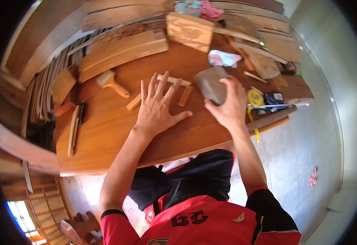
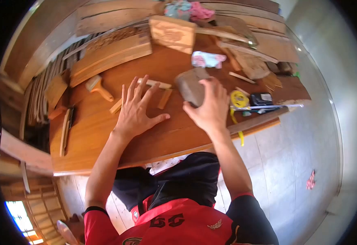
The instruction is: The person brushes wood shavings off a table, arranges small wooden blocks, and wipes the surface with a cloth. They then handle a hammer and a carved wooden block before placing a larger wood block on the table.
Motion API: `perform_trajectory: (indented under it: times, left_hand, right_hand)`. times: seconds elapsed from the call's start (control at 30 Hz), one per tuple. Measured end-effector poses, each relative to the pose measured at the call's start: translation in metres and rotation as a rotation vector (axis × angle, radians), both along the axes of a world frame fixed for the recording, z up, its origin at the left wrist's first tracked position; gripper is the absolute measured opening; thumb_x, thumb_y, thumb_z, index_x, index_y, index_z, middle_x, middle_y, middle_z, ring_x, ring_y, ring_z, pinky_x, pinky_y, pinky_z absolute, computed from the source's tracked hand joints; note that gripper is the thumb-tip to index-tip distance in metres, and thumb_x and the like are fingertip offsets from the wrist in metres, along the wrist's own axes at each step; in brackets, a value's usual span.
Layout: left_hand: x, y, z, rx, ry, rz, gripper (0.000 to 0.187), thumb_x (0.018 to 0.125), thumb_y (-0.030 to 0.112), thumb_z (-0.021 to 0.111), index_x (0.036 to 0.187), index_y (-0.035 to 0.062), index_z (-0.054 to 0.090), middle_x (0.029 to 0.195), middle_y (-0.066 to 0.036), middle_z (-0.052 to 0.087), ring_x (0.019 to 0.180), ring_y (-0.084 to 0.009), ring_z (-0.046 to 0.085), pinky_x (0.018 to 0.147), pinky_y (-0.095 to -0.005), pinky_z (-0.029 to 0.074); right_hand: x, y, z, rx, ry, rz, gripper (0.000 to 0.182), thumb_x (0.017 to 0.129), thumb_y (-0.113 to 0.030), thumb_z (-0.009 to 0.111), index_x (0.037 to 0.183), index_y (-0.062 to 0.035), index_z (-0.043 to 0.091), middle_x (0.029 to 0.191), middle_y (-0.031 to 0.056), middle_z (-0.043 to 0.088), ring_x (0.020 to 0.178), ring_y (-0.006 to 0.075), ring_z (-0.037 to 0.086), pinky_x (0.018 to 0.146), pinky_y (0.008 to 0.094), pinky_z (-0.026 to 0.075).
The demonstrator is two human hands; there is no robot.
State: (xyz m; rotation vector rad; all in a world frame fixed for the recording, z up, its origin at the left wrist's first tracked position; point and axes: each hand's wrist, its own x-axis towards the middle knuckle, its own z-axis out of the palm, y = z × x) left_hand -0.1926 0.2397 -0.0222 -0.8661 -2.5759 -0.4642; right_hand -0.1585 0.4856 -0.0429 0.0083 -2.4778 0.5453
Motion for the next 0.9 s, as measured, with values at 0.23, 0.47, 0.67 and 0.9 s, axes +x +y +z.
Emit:
perform_trajectory:
  times: [0.23, 0.47, 0.67, 0.9]
  left_hand:
    - [-0.046, 0.037, -0.011, -0.110, -0.056, -0.199, 0.059, 0.090, 0.044, 0.070, 0.139, 0.0148, 0.053, 0.149, -0.016, 0.047, 0.141, -0.0363, 0.041, 0.120, -0.0560, 0.026]
    - [-0.043, -0.012, 0.010, -0.069, -0.190, -0.123, 0.033, 0.087, 0.017, 0.071, 0.118, 0.0086, 0.064, 0.133, -0.016, 0.058, 0.125, -0.0374, 0.053, 0.109, -0.0497, 0.039]
    - [-0.049, -0.057, 0.002, 0.008, -0.176, -0.030, 0.031, 0.087, 0.014, 0.071, 0.116, 0.0062, 0.066, 0.133, -0.017, 0.058, 0.123, -0.0387, 0.054, 0.106, -0.0469, 0.042]
    - [-0.048, -0.075, -0.001, 0.099, -0.178, 0.060, 0.033, 0.086, 0.016, 0.073, 0.116, 0.0052, 0.066, 0.134, -0.017, 0.058, 0.123, -0.0382, 0.054, 0.106, -0.0464, 0.042]
  right_hand:
    - [0.001, 0.002, -0.007, -0.070, 0.087, -0.009, 0.060, 0.075, -0.030, 0.081, 0.123, -0.0101, 0.051, 0.139, 0.0240, 0.046, 0.122, 0.0441, 0.046, 0.098, 0.0545, 0.039]
    - [0.002, 0.005, -0.007, -0.089, 0.097, 0.050, 0.058, 0.077, -0.028, 0.079, 0.123, -0.0069, 0.050, 0.140, 0.0256, 0.042, 0.123, 0.0461, 0.043, 0.100, 0.0569, 0.036]
    - [0.005, 0.000, -0.003, -0.061, 0.118, 0.073, 0.056, 0.077, -0.026, 0.079, 0.123, -0.0072, 0.051, 0.142, 0.0255, 0.040, 0.128, 0.0462, 0.040, 0.102, 0.0592, 0.033]
    - [0.029, 0.009, 0.042, -0.144, -0.034, 0.365, 0.055, 0.079, -0.029, 0.083, 0.124, -0.0101, 0.056, 0.147, 0.0225, 0.042, 0.135, 0.0442, 0.039, 0.110, 0.0552, 0.032]
